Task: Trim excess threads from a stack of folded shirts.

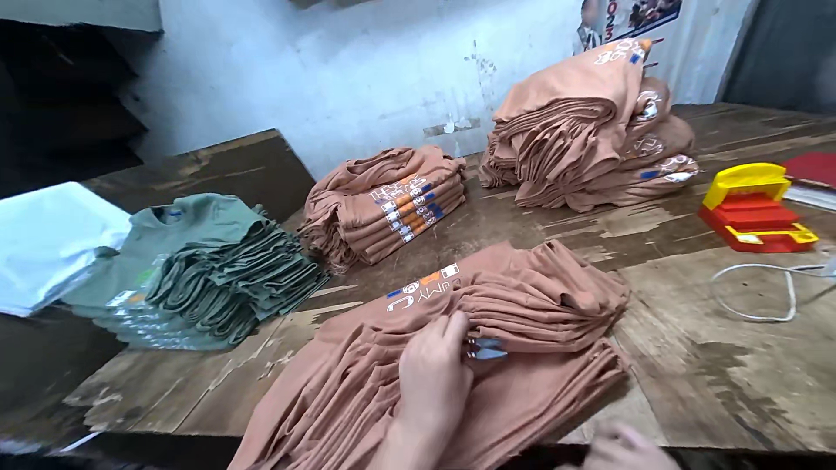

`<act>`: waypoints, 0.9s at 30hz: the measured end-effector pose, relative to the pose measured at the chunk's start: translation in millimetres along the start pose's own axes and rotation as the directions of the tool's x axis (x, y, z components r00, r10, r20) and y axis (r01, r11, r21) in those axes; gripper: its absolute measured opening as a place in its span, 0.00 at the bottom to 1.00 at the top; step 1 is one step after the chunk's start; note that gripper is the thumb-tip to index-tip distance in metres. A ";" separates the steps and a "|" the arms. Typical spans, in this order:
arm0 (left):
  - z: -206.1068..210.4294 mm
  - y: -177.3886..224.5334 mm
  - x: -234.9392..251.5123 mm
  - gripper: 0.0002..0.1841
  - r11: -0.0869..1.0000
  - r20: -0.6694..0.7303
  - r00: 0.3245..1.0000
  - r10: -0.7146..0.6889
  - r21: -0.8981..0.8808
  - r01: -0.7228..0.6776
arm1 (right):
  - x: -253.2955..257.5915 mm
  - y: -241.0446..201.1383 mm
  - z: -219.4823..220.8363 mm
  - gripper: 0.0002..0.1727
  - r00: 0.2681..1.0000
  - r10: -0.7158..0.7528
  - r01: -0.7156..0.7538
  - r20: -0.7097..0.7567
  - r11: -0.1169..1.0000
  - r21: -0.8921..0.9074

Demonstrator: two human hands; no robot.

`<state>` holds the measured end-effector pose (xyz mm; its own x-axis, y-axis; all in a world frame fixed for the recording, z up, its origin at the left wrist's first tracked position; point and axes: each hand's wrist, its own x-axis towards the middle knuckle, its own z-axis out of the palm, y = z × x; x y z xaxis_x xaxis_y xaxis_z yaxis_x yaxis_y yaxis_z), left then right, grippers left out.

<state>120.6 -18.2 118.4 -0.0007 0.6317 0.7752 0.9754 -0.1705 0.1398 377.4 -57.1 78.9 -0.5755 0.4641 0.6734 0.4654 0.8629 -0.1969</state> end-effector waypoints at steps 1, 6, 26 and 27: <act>-5.6 16.9 -4.0 0.10 1.000 0.002 1.000 -0.030 0.002 0.030 | 2.6 3.3 -7.6 0.20 0.991 0.094 -0.098 -0.093 0.994 -0.041; 5.6 75.6 -3.6 0.12 0.854 0.308 0.951 -0.020 -0.489 0.176 | 35.4 50.0 -19.0 0.23 0.790 0.408 -0.477 -0.458 0.878 -0.041; 36.6 77.4 44.4 0.10 0.547 0.648 0.761 -0.037 -0.624 0.558 | 48.3 74.1 1.2 0.05 0.816 0.310 -0.279 -0.487 0.950 0.137; 31.1 77.8 42.3 0.12 0.527 0.643 0.765 -0.034 -0.639 0.560 | 44.9 72.5 -3.0 0.04 0.793 0.280 -0.288 -0.541 0.955 0.073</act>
<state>203.3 18.8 142.8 0.1085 0.9754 0.1920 0.3727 -0.2190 0.9017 387.3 25.7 97.0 0.0383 0.5014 0.8644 0.5610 0.7050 -0.4338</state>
